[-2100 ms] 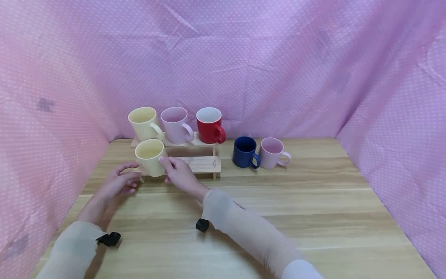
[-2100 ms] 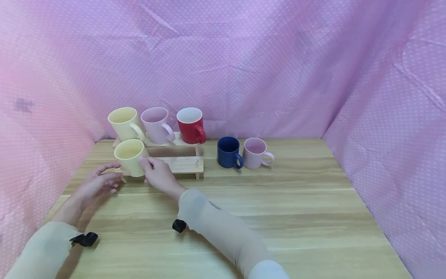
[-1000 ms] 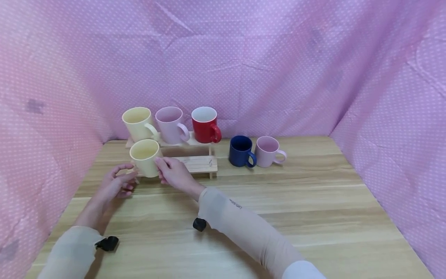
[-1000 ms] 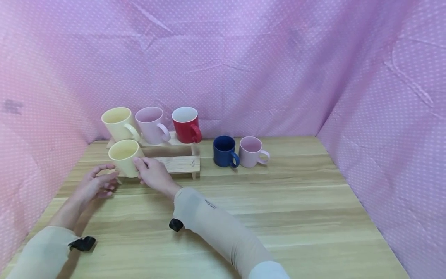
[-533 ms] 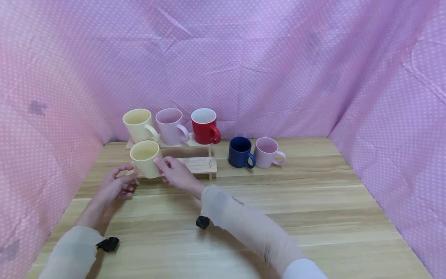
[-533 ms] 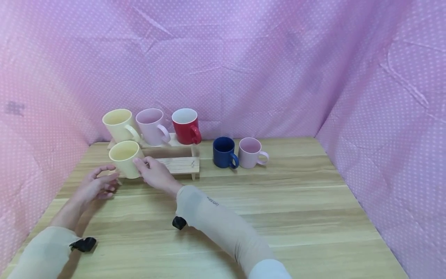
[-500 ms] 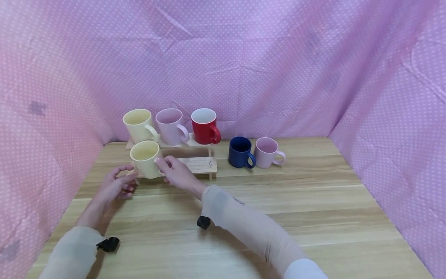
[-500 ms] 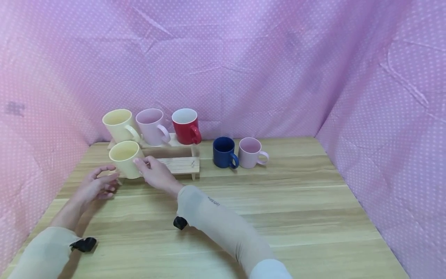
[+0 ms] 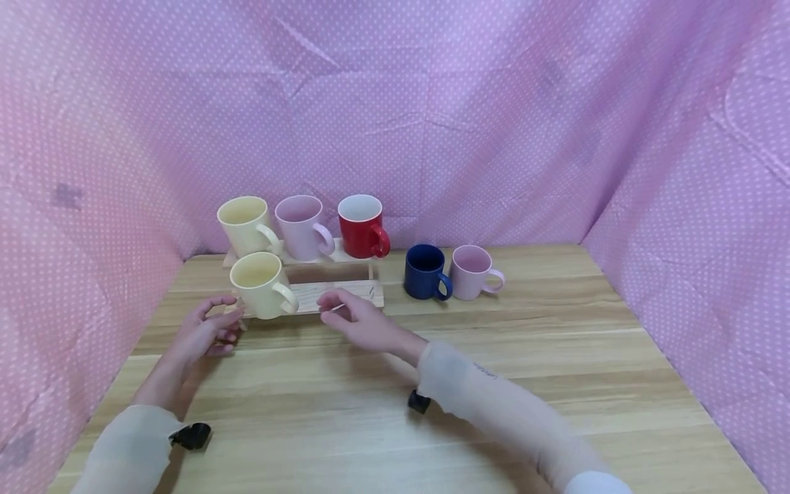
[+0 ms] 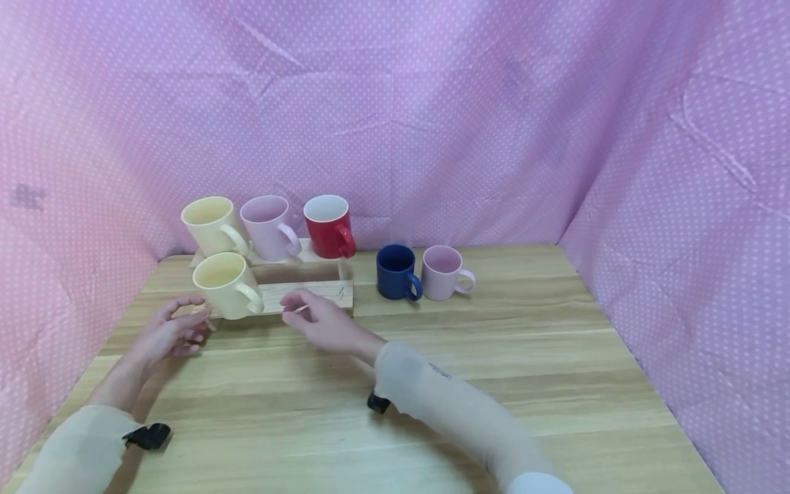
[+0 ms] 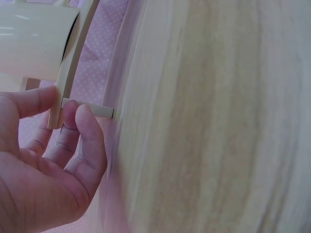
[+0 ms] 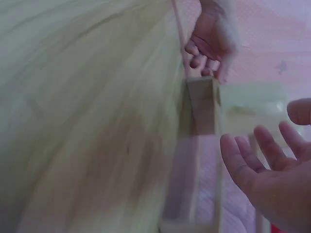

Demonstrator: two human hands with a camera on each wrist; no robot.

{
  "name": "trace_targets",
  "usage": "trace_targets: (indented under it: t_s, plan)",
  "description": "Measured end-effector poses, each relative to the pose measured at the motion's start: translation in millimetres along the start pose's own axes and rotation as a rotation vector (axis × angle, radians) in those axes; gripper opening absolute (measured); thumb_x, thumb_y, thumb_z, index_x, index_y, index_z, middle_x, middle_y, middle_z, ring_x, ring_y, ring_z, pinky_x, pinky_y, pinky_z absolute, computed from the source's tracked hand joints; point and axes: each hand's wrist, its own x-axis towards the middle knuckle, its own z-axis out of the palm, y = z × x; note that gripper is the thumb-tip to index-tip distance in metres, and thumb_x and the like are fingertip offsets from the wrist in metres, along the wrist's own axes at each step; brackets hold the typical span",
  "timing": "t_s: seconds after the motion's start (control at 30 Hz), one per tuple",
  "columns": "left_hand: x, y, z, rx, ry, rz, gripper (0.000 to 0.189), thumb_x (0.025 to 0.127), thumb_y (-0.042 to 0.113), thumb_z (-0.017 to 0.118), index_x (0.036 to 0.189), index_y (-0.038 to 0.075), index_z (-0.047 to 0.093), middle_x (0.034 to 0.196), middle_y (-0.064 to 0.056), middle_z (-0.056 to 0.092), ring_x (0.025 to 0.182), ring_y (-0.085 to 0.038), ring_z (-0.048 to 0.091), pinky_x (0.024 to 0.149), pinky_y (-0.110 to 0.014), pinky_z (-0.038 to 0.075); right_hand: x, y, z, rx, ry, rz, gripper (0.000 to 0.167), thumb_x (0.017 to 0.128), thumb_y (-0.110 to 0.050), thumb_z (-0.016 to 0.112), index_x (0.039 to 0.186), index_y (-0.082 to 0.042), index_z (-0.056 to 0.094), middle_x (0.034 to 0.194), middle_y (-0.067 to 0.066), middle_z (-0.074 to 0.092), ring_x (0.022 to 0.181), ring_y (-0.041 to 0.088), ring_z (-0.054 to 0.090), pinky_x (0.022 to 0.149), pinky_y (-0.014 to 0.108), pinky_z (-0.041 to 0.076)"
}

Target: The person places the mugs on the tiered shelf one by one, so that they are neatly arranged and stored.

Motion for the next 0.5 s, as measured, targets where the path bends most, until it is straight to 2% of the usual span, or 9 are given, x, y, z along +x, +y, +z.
trace_targets:
  t_s: [0.1, 0.2, 0.33, 0.5]
  plan:
    - [0.7, -0.9, -0.4, -0.011, -0.009, 0.010, 0.033, 0.098, 0.035, 0.070, 0.121, 0.032, 0.046, 0.084, 0.004, 0.070, 0.069, -0.010, 0.063, 0.058, -0.028, 0.060, -17.9, 2.2, -26.1, -0.033, 0.006, -0.030, 0.034, 0.106, -0.021, 0.057, 0.133, -0.001, 0.055, 0.128, 0.015, 0.062, 0.116, 0.016, 0.059, 0.100, 0.029, 0.050]
    - [1.4, -2.3, -1.3, -0.010, -0.014, 0.015, 0.033, 0.099, 0.035, 0.069, 0.121, 0.032, 0.046, 0.084, 0.004, 0.071, 0.068, -0.010, 0.063, 0.058, -0.028, 0.060, -38.7, 4.7, -54.0, -0.059, 0.051, -0.029, 0.033, 0.106, -0.021, 0.058, 0.133, -0.003, 0.057, 0.129, 0.014, 0.063, 0.117, 0.017, 0.059, 0.099, 0.034, 0.052]
    - [1.1, -3.4, -2.3, -0.009, -0.012, 0.013, 0.033, 0.098, 0.035, 0.070, 0.121, 0.032, 0.046, 0.084, 0.004, 0.071, 0.068, -0.010, 0.063, 0.058, -0.028, 0.060, -64.7, 12.7, -88.7, -0.069, 0.159, -0.047, 0.029, 0.104, -0.016, 0.060, 0.130, -0.002, 0.061, 0.127, 0.015, 0.064, 0.112, 0.022, 0.063, 0.093, 0.036, 0.056]
    - [0.1, -2.6, -1.8, -0.010, -0.013, 0.022, 0.033, 0.099, 0.034, 0.070, 0.121, 0.031, 0.046, 0.085, 0.003, 0.072, 0.069, -0.010, 0.063, 0.058, -0.028, 0.060, -93.3, 27.1, -131.7, -0.062, 0.307, -0.077, 0.033, 0.103, -0.007, 0.061, 0.133, 0.005, 0.057, 0.134, 0.024, 0.059, 0.114, 0.039, 0.063, 0.093, 0.027, 0.055]
